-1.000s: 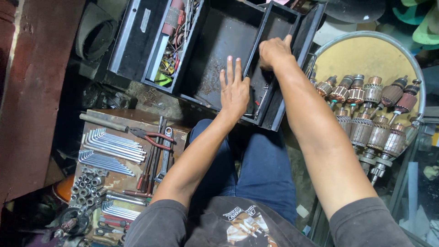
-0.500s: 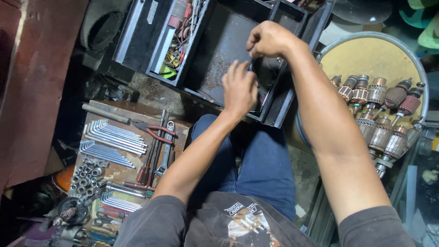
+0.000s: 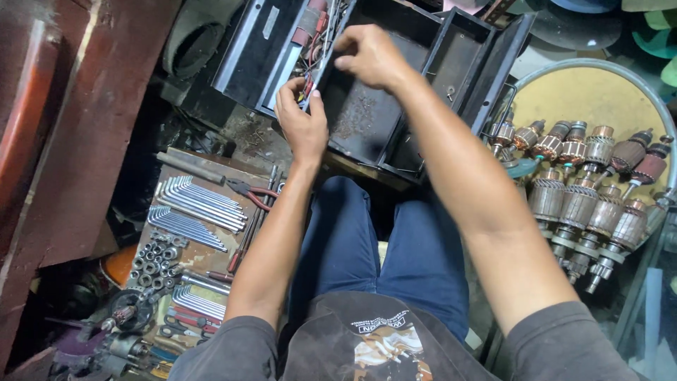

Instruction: Searching through a metal toolbox and sorting small mechanical parts like screws and bolts

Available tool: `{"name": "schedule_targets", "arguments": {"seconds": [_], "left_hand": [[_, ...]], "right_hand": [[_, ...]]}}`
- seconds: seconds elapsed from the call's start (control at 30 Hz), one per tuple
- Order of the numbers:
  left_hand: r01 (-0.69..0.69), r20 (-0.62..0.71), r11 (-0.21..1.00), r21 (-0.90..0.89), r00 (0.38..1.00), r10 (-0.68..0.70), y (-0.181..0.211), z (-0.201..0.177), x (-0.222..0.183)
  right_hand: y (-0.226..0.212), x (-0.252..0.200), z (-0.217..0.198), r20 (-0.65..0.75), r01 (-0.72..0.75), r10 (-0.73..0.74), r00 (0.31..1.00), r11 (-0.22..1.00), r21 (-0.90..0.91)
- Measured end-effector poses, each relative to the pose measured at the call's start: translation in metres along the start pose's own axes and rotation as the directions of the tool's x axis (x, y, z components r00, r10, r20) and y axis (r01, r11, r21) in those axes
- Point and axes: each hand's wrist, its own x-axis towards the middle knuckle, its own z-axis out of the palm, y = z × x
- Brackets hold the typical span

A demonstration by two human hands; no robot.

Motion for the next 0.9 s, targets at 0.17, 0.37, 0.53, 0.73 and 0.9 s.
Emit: {"name": "schedule_targets", "arguments": {"seconds": [0.17, 0.37, 0.53, 0.73, 0.9], "left_hand": [[-0.025, 0.179, 0.996, -0.089, 0.983, 0.041, 0.015, 0.023, -0.034], [-0.251, 0.485, 0.968, -0.022, 0.844, 0.230, 0.035, 0.078, -0.076], [-0.510, 0.522, 0.852, 0.118, 0.762, 0.384, 0.040, 0.110, -0.090], [-0.607, 0.577, 0.748, 0.267, 0.722, 0.380, 0.038, 0.130, -0.096], [-0.538, 0.604, 0.808, 0.240, 0.735, 0.310, 0.041, 0.129, -0.097]], "right_hand": [[0.070, -0.039, -0.064, 0.083, -0.112, 0.145, 0.986, 0.944, -0.311], [0.111, -0.071, -0.086, 0.156, -0.271, 0.508, 0.847, 0.666, -0.695], [0.120, -0.079, -0.057, 0.127, -0.175, 0.592, 0.796, 0.425, -0.888], [0.139, -0.089, -0.028, 0.067, -0.143, 0.601, 0.796, 0.294, -0.945], [0.142, -0.094, -0.031, 0.083, -0.187, 0.557, 0.826, 0.410, -0.892]]}}
